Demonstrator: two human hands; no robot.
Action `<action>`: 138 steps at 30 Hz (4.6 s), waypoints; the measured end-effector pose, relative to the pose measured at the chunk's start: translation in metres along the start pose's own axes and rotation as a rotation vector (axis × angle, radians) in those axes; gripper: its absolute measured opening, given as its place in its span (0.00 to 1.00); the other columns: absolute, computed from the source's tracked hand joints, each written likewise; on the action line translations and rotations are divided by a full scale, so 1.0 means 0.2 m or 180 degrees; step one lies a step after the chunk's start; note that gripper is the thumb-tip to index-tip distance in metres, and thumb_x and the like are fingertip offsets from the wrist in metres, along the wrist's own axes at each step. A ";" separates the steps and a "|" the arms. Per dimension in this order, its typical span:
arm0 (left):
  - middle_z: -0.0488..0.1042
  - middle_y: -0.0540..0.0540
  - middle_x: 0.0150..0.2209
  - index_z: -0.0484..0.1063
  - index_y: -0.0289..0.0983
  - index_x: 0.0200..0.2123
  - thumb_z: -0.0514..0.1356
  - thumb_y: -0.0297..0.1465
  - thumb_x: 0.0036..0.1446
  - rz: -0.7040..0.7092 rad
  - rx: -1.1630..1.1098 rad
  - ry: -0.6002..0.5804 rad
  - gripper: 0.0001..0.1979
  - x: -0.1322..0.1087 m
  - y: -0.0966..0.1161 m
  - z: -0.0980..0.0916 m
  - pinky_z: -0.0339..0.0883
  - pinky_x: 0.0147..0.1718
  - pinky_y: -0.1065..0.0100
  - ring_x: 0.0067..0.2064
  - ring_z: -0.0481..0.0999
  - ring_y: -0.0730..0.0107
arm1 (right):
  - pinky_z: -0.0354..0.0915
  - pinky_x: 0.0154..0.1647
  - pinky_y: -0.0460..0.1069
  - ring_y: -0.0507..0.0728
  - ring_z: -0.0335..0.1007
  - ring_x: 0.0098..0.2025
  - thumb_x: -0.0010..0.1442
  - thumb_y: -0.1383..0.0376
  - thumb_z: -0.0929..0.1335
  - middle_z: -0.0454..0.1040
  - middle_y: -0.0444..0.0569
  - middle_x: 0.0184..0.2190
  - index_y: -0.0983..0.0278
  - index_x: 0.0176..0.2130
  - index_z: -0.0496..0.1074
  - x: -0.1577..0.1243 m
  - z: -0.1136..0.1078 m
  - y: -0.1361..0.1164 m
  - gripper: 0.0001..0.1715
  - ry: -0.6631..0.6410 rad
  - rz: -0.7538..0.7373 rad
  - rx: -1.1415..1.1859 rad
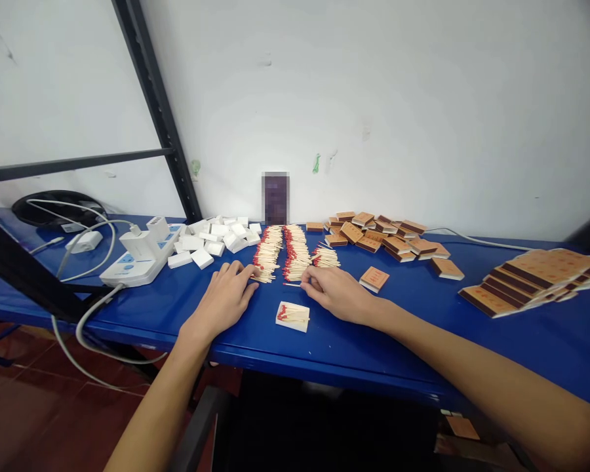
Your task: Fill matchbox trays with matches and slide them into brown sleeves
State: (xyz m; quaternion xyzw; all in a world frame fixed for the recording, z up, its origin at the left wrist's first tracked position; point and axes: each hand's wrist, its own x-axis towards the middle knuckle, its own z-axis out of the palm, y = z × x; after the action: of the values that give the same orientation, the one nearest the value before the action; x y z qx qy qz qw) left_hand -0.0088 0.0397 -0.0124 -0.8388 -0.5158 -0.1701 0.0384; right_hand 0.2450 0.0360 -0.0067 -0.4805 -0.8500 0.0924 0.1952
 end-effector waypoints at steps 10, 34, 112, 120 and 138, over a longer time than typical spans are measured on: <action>0.67 0.44 0.39 0.70 0.41 0.43 0.47 0.36 0.69 0.0004 -0.0175 -0.0025 0.13 0.00 0.01 0.00 0.62 0.42 0.57 0.40 0.66 0.59 | 0.52 0.27 0.47 0.51 0.59 0.25 0.64 0.65 0.62 0.66 0.41 0.22 0.62 0.30 0.66 -0.11 -0.03 -0.11 0.10 -0.0042 -0.0038 0.0490; 0.67 0.44 0.41 0.71 0.40 0.42 0.51 0.36 0.67 -0.0047 -0.0174 0.0175 0.11 -0.01 0.04 -0.02 0.59 0.43 0.55 0.43 0.65 0.56 | 0.53 0.31 0.47 0.53 0.63 0.28 0.66 0.66 0.62 0.69 0.44 0.26 0.63 0.41 0.69 0.01 0.01 0.07 0.08 0.0085 -0.0103 -0.0082; 0.68 0.45 0.43 0.71 0.41 0.43 0.52 0.36 0.66 0.0089 -0.0368 0.0188 0.10 -0.01 0.05 -0.04 0.60 0.45 0.56 0.46 0.66 0.58 | 0.55 0.32 0.48 0.56 0.67 0.35 0.67 0.64 0.60 0.74 0.49 0.35 0.62 0.37 0.66 0.02 0.01 0.05 0.08 -0.0055 0.0092 -0.0235; 0.66 0.44 0.44 0.70 0.42 0.46 0.50 0.36 0.67 -0.0125 -0.0035 -0.0007 0.11 -0.01 0.02 0.00 0.61 0.42 0.55 0.45 0.66 0.56 | 0.53 0.29 0.47 0.52 0.61 0.28 0.68 0.62 0.60 0.69 0.43 0.27 0.61 0.33 0.63 -0.11 -0.04 -0.13 0.10 -0.0009 -0.0161 0.0399; 0.66 0.43 0.44 0.68 0.39 0.39 0.46 0.35 0.69 0.0028 -0.0374 -0.0058 0.12 -0.01 0.05 -0.01 0.61 0.44 0.54 0.44 0.64 0.57 | 0.63 0.47 0.54 0.60 0.67 0.47 0.59 0.61 0.69 0.71 0.52 0.46 0.61 0.51 0.64 -0.14 -0.01 -0.15 0.20 -0.0103 -0.0814 0.0480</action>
State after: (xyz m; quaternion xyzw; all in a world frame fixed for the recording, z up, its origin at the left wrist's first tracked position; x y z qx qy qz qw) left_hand -0.0018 0.0332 -0.0090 -0.8434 -0.5015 -0.1923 -0.0149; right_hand 0.2360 -0.0038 -0.0021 -0.3508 -0.8979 0.1381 0.2273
